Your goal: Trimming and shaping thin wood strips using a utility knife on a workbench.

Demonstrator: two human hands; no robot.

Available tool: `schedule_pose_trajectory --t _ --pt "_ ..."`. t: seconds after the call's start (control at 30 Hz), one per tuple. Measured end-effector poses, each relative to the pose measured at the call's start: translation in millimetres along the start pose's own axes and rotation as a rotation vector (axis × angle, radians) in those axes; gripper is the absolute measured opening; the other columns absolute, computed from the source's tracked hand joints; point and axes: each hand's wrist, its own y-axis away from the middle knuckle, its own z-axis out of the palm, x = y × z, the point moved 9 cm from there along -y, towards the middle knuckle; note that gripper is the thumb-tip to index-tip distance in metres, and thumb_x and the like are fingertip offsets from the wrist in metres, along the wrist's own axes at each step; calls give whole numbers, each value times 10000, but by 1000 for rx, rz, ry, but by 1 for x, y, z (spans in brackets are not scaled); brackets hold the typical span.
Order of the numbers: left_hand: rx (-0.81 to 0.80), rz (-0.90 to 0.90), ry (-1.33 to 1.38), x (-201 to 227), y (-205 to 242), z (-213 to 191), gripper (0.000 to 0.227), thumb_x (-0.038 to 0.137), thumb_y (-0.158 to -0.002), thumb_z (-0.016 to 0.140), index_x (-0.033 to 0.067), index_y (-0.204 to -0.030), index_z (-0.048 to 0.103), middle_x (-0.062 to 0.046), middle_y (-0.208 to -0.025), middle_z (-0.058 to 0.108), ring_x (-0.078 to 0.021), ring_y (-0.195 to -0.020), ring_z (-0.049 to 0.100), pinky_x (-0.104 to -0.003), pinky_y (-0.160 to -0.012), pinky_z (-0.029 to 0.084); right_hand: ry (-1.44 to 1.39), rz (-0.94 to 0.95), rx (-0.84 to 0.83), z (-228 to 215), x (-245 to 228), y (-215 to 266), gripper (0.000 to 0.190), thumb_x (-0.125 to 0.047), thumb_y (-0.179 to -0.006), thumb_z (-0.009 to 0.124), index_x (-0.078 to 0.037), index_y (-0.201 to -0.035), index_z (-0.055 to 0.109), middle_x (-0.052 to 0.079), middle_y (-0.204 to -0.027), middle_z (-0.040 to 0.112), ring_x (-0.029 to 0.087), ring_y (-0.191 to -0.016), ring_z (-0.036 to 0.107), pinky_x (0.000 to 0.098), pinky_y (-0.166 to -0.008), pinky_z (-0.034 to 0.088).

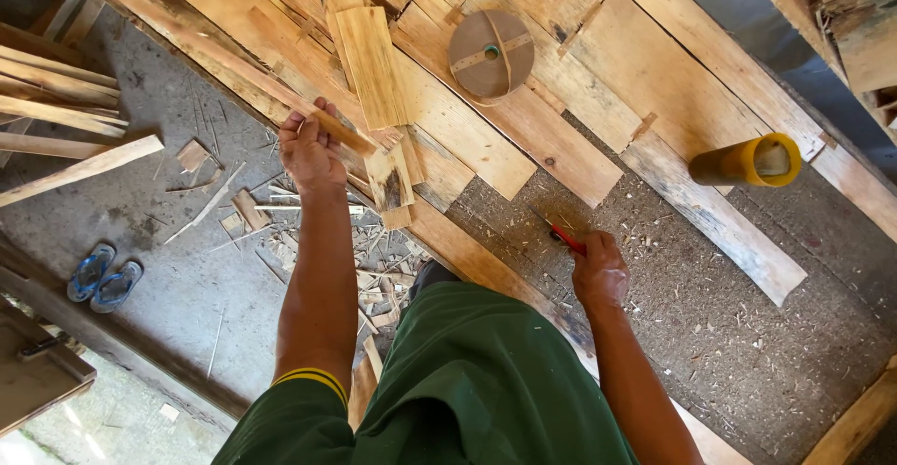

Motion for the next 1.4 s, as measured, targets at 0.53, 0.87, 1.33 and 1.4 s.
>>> schedule_pose_trajectory --t 0.53,0.87,1.33,1.4 --pt "-447 -378 -319 -129 167 103 240 -53 -932 677 90 -1078 552 -107 -1025 711 -275 -1008 769 -367 -840 661 -510 -237 336 -39 9 44 172 -111 -925 635 -59 -1088 618 219 -925 666 418 -812 652 509 -699 515" --pt "-879 -549 -771 -241 305 125 168 -63 -880 721 49 -964 629 -68 -884 727 -148 -799 725 -297 -712 649 -1060 224 488 26 103 71 102 -138 -1004 716 -51 -1057 718 -34 -757 615 61 -695 538 235 -624 458" --pt "-1675 -756 -1037 -357 516 113 137 -17 -877 740 -1 -1000 682 -58 -823 700 -112 -746 657 -281 -670 564 -1431 499 790 6 203 127 348 -109 -979 727 -31 -1315 679 28 -1082 740 84 -889 681 235 -716 544" --pt "-1732 -750 -1099 -370 540 109 131 -3 -880 699 4 -1009 678 -60 -827 729 -119 -751 695 -296 -682 585 -1513 518 826 12 222 134 302 -101 -996 726 -12 -1285 706 26 -1044 741 84 -863 666 222 -714 532"
